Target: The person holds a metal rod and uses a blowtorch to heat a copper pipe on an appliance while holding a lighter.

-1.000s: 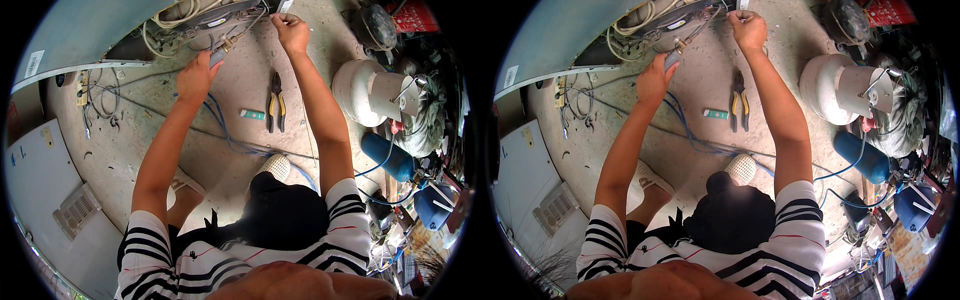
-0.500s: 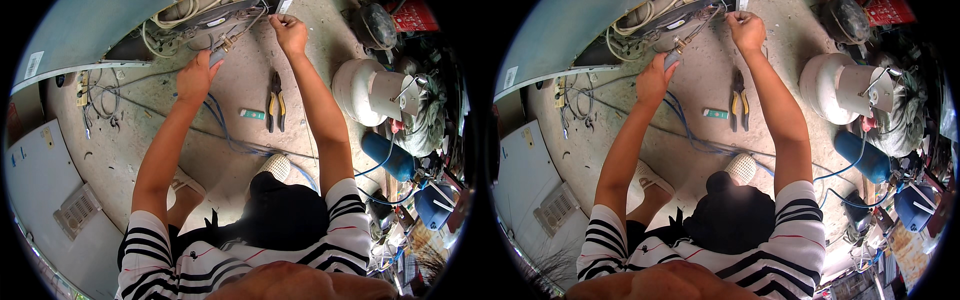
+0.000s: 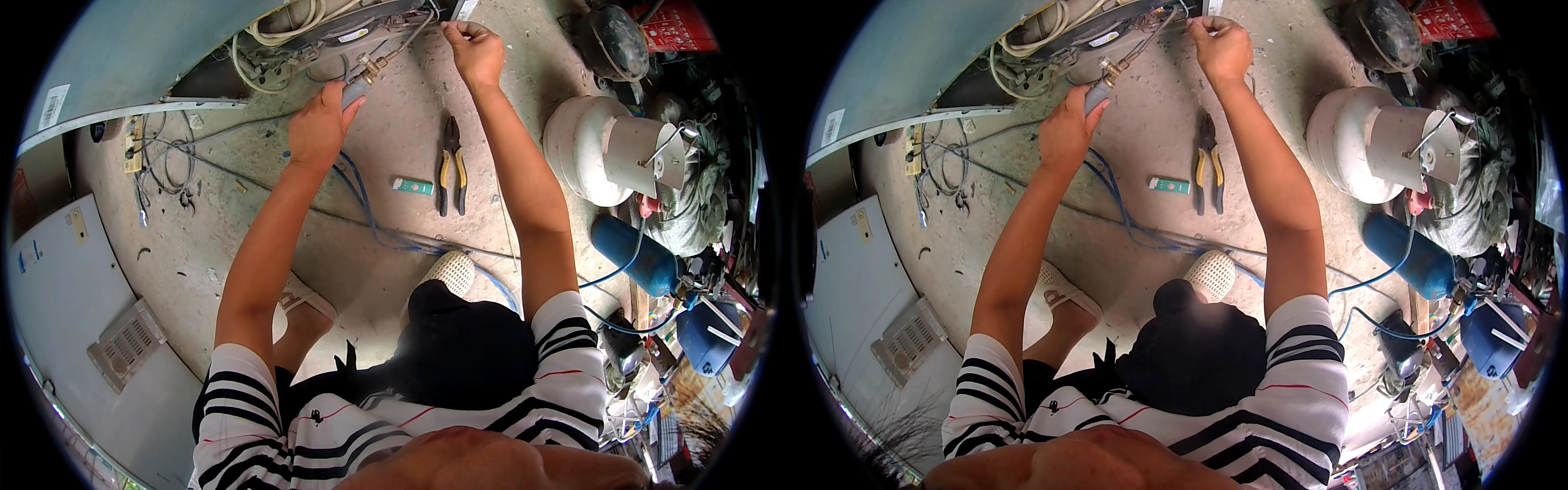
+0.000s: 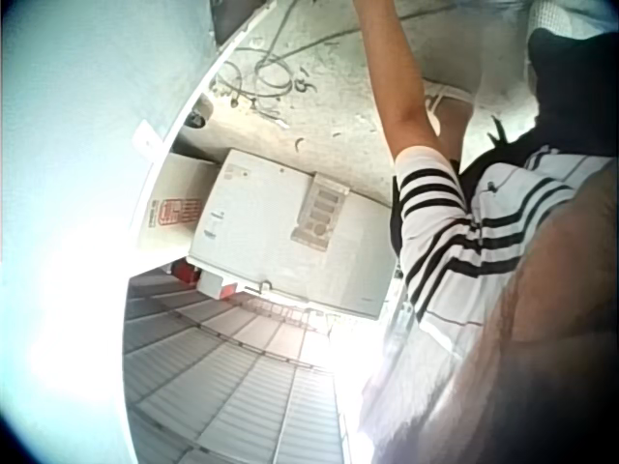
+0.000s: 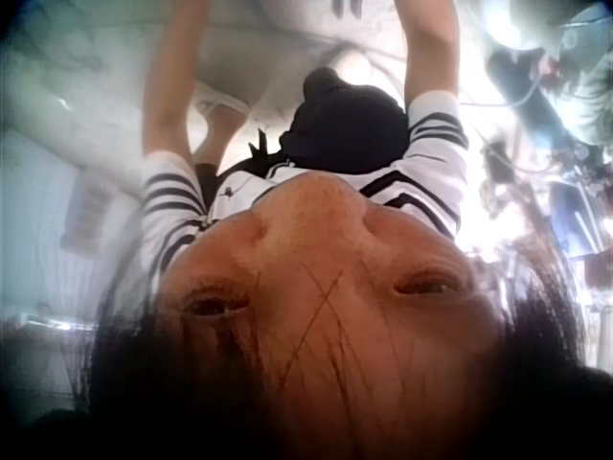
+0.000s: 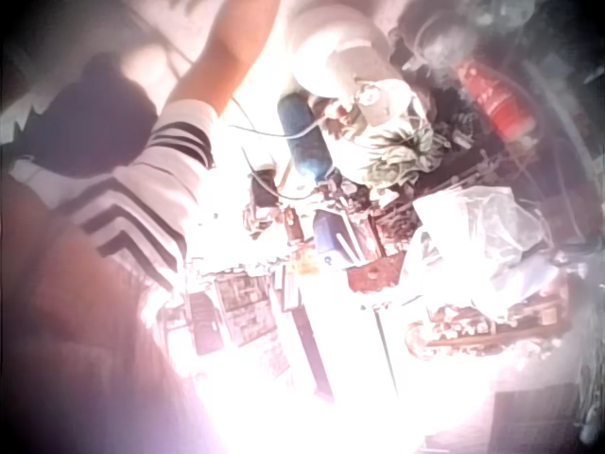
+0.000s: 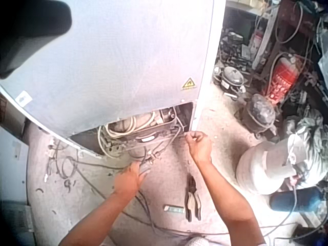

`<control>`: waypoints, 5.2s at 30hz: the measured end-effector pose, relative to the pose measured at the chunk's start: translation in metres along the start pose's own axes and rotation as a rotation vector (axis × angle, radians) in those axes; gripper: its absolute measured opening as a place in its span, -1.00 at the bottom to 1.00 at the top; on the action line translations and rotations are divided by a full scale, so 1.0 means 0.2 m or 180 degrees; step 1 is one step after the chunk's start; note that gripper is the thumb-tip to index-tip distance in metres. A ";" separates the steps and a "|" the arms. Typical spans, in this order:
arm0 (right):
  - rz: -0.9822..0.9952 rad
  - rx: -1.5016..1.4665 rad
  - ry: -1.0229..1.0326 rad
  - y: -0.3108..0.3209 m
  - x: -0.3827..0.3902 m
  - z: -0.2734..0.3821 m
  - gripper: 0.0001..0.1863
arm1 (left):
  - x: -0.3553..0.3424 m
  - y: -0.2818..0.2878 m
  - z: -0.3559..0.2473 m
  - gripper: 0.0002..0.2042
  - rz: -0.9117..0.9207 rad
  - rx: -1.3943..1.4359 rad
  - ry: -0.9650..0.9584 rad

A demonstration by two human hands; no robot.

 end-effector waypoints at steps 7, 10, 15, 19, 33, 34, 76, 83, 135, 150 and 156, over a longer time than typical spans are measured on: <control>-0.0011 -0.0013 0.0031 0.00 0.00 -0.01 -0.74 | 0.01 0.00 0.01 -0.63 -0.0092 -0.0069 -0.0123; 0.0025 -0.0028 0.0018 -0.01 0.01 -0.01 -0.75 | 0.01 0.00 0.01 -0.63 -0.0143 -0.0056 -0.0147; 0.0067 -0.0118 0.0060 -0.02 0.01 -0.01 -0.76 | 0.01 0.01 0.01 -0.62 0.0022 0.0002 0.0052; 0.0047 -0.0147 -0.0083 -0.02 0.02 -0.03 -0.76 | 0.01 0.00 0.01 -0.62 -0.0175 -0.0218 -0.0110; -0.0044 -0.0103 -0.0087 -0.02 0.02 -0.03 -0.76 | 0.01 0.00 0.01 -0.61 -0.0237 -0.0119 -0.0139; -0.0029 -0.0093 -0.0107 -0.03 0.02 -0.02 -0.76 | 0.01 0.00 0.01 -0.61 -0.0238 -0.0115 -0.0145; 0.0307 -0.0427 -0.0508 -0.08 0.00 -0.10 -0.70 | 0.01 0.01 0.01 -0.63 -0.0039 0.0034 0.0058; 0.0316 -0.0453 -0.0637 -0.07 0.01 -0.06 -0.70 | 0.02 -0.01 0.02 -0.62 -0.0163 -0.0225 -0.0128; 0.2757 -0.5465 -0.3034 0.35 1.13 -0.14 -0.59 | 0.21 0.37 -0.69 -0.54 0.1805 0.2441 0.1491; 0.2451 -0.5280 -0.2464 0.35 1.07 -0.03 -0.75 | 0.28 0.26 -0.73 -0.50 0.0810 0.2847 0.1202; 0.2604 -0.5632 -0.2420 0.38 1.09 -0.01 -0.75 | 0.32 0.30 -0.76 -0.52 0.0981 0.2995 0.1045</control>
Point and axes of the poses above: each hand's wrist, its own x-axis away from the middle knuckle, its own y-axis out of the back of the hand, z = x × y, the point moved 2 cm from there along -x, towards the middle knuckle, and after that the axes turned 2 degrees about x, right-handed, at the moved point
